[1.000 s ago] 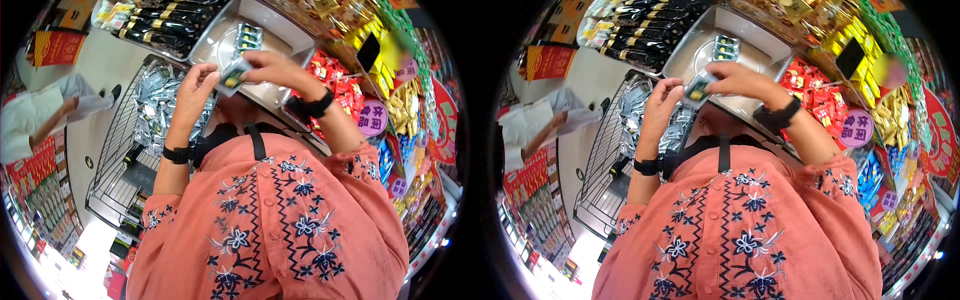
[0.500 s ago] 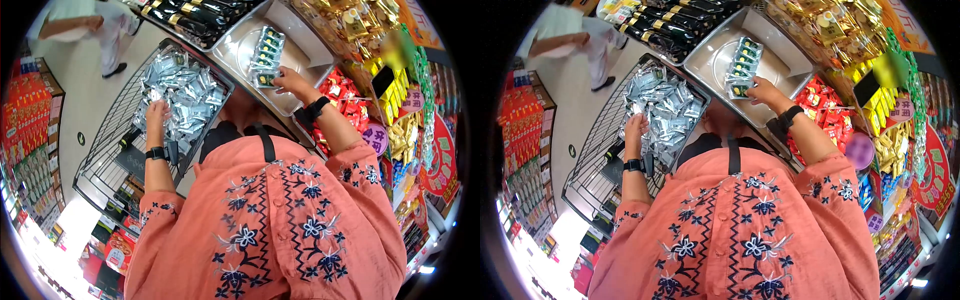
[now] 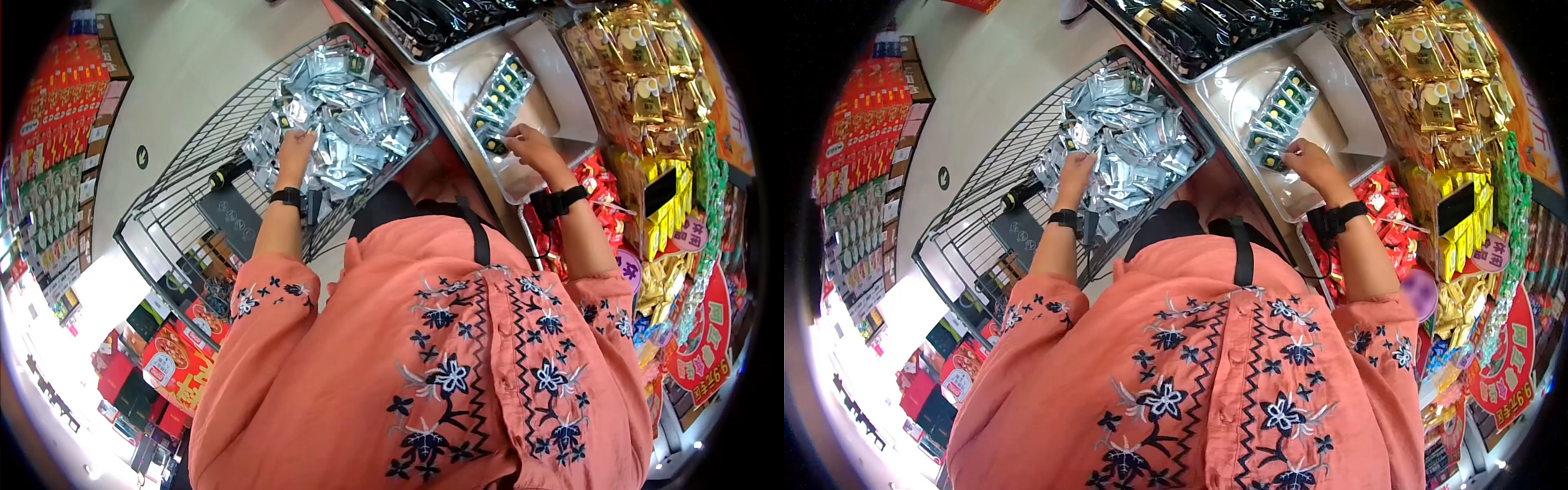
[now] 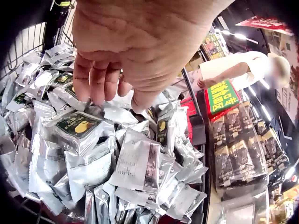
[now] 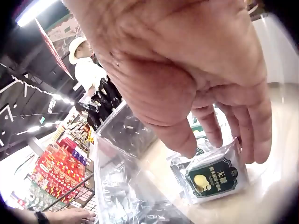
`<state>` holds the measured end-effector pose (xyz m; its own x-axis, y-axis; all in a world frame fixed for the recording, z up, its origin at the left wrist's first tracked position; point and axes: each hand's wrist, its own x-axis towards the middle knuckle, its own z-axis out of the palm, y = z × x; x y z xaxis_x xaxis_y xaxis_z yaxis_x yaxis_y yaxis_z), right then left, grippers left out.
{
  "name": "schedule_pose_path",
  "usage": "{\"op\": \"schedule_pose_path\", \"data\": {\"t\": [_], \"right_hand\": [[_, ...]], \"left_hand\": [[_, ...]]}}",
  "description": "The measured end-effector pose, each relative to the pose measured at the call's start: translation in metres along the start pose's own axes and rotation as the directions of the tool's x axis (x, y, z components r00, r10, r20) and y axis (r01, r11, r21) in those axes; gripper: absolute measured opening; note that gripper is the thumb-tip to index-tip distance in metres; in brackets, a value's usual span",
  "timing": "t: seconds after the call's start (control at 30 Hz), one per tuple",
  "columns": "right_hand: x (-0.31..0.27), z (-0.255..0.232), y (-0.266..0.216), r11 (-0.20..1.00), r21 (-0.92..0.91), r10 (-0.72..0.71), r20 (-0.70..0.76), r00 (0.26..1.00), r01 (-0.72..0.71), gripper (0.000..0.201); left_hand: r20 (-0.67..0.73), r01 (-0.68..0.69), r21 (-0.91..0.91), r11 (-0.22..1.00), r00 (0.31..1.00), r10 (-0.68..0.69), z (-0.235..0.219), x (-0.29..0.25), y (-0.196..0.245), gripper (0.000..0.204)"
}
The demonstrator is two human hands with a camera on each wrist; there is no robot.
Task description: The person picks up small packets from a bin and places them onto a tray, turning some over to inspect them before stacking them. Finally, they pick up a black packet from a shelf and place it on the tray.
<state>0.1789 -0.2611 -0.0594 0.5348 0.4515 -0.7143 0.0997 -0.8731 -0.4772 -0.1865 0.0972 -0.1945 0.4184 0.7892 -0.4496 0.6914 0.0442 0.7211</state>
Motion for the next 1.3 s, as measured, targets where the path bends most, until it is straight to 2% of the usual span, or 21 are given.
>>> {"op": "schedule_pose_path", "data": {"t": [0.03,0.07,0.1,0.17,0.3,0.33,0.47,0.57,0.6,0.7,0.83,1.0,1.1,1.2,1.3], "right_hand": [[0.002,-0.001,0.002,0.998,-0.024,-0.055,-0.032,0.998,0.054,0.042],[0.005,-0.003,0.007,0.993,-0.049,-0.109,-0.062,0.992,0.106,0.041],[0.003,-0.005,0.004,0.985,-0.076,-0.163,-0.093,0.982,0.156,0.04],[0.0,-0.01,-0.004,0.984,0.006,-0.174,-0.123,0.977,0.176,0.038],[-0.014,-0.018,-0.038,0.964,0.202,-0.134,-0.191,0.972,0.173,0.034],[-0.019,-0.02,-0.047,0.947,0.246,-0.157,-0.207,0.966,0.207,0.034],[-0.03,-0.023,-0.073,0.868,0.358,-0.255,-0.277,0.927,0.345,0.031],[-0.043,-0.02,-0.099,0.822,0.392,-0.329,-0.263,0.907,0.412,0.029],[-0.047,-0.017,-0.107,0.809,0.402,-0.355,-0.248,0.901,0.429,0.028],[-0.048,0.001,-0.121,0.72,0.539,-0.444,-0.124,0.887,0.436,0.027],[-0.059,0.019,-0.15,0.747,0.509,-0.52,0.048,0.853,0.427,0.033],[-0.071,0.031,-0.172,0.711,0.602,-0.532,0.123,0.838,0.363,0.045],[-0.078,0.026,-0.172,0.715,0.602,-0.532,0.139,0.835,0.355,0.04],[-0.075,0.024,-0.157,0.682,0.68,-0.516,0.185,0.836,0.27,0.032],[-0.077,0.018,-0.142,0.653,0.712,-0.498,0.147,0.854,0.258,0.025]], "left_hand": [[-0.036,-0.085,0.053,0.995,0.996,0.087,0.005,-0.001,0.004,0.059],[-0.004,-0.086,0.148,0.985,0.996,0.087,0.005,-0.003,0.007,0.069],[-0.006,-0.088,0.22,0.971,0.996,0.092,0.009,-0.005,0.011,0.07],[-0.006,-0.095,0.359,0.928,0.995,0.104,0.015,-0.006,0.018,0.071],[0.095,-0.096,0.389,0.916,0.993,0.063,0.022,0.011,-0.001,0.06],[0.067,-0.13,0.412,0.902,0.991,0.113,0.022,0.014,-0.005,0.048],[-0.127,-0.213,0.431,0.877,0.948,0.293,0.01,0.005,0.004,0.033],[-0.168,-0.049,0.09,0.995,0.984,0.063,-0.014,-0.007,0.023,0.034],[-0.106,0.022,-0.153,0.988,0.994,-0.038,-0.023,-0.025,0.052,0.032],[0.01,0.08,-0.592,0.802,0.996,-0.093,-0.035,-0.05,0.093,0.03],[0.169,0.054,-0.686,0.726,0.982,0.088,-0.04,-0.092,0.162,0.035],[0.253,0.001,-0.717,0.697,0.933,0.258,-0.018,-0.123,0.221,0.039],[0.288,-0.011,-0.704,0.71,0.909,0.3,-0.003,-0.134,0.239,0.037],[0.32,0.008,-0.69,0.724,0.901,0.294,0.011,-0.139,0.249,0.033],[0.327,0.004,-0.669,0.743,0.9,0.289,0.02,-0.142,0.26,0.03]]}}
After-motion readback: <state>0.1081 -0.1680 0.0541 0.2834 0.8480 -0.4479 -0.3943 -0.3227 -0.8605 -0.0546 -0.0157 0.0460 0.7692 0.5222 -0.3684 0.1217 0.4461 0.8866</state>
